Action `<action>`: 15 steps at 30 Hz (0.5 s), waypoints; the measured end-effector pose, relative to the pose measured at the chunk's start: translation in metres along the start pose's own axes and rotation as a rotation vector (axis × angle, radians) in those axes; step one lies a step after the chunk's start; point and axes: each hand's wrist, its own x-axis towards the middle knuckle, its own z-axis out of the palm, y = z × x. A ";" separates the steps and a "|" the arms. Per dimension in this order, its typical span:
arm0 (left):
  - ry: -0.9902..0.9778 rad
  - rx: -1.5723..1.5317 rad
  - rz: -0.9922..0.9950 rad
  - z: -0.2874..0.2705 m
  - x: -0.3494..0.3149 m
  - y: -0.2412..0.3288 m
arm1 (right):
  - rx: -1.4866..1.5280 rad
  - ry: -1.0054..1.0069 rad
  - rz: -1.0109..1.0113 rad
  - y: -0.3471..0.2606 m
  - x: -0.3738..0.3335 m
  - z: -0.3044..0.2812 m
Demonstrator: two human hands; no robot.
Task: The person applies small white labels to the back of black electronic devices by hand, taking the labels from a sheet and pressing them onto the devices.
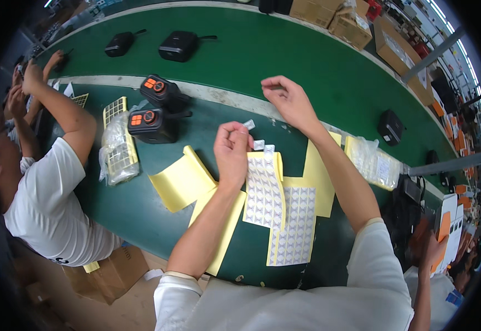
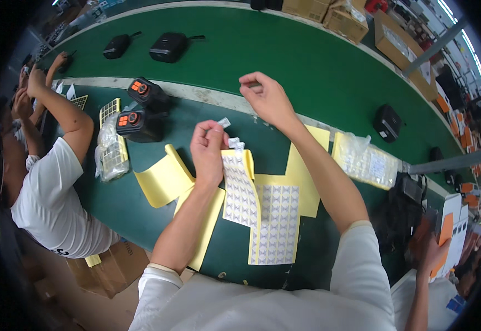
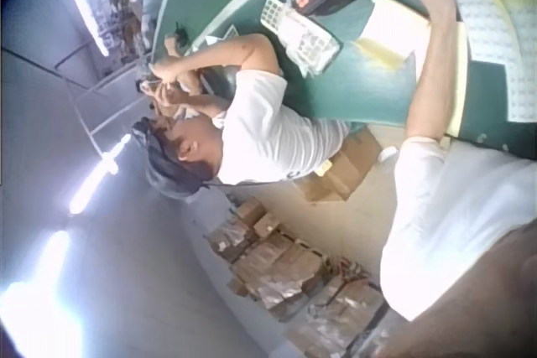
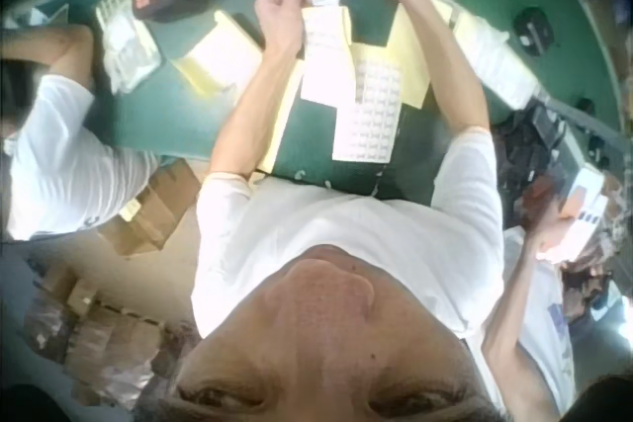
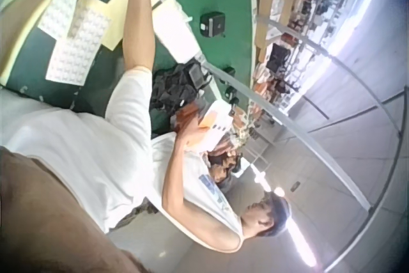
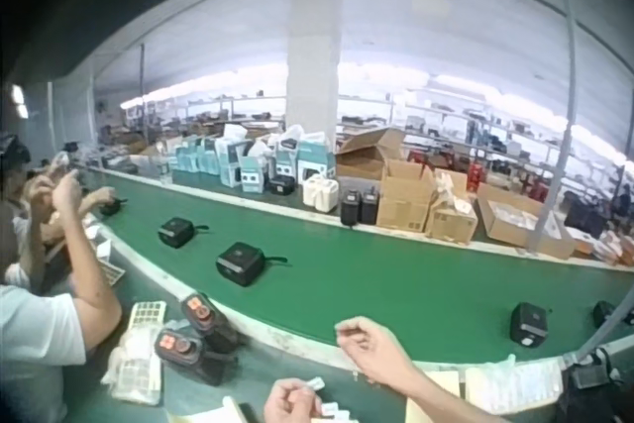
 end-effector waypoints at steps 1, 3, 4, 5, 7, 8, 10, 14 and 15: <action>-0.003 0.001 0.005 0.002 0.000 -0.001 | 0.010 0.014 -0.005 0.002 0.019 0.006; 0.010 0.008 0.036 0.004 0.000 -0.005 | 0.022 0.024 -0.021 0.011 0.059 0.022; 0.020 0.013 0.064 0.004 0.000 -0.006 | -0.072 0.033 -0.028 0.015 0.081 0.033; 0.028 0.020 0.071 0.003 0.000 -0.006 | -0.165 0.041 -0.036 0.015 0.100 0.043; 0.035 -0.003 0.074 0.004 -0.001 -0.003 | -0.349 0.012 -0.089 0.004 0.127 0.058; 0.047 0.002 0.092 0.004 -0.001 -0.004 | -0.535 -0.013 -0.130 -0.002 0.140 0.065; 0.057 -0.018 0.074 0.006 -0.002 -0.004 | -0.538 -0.097 -0.121 -0.003 0.171 0.079; 0.087 -0.011 0.100 0.003 -0.001 -0.007 | -0.610 -0.158 -0.195 -0.011 0.205 0.116; 0.082 -0.038 0.082 0.005 -0.003 -0.005 | -0.624 -0.164 -0.200 -0.008 0.211 0.121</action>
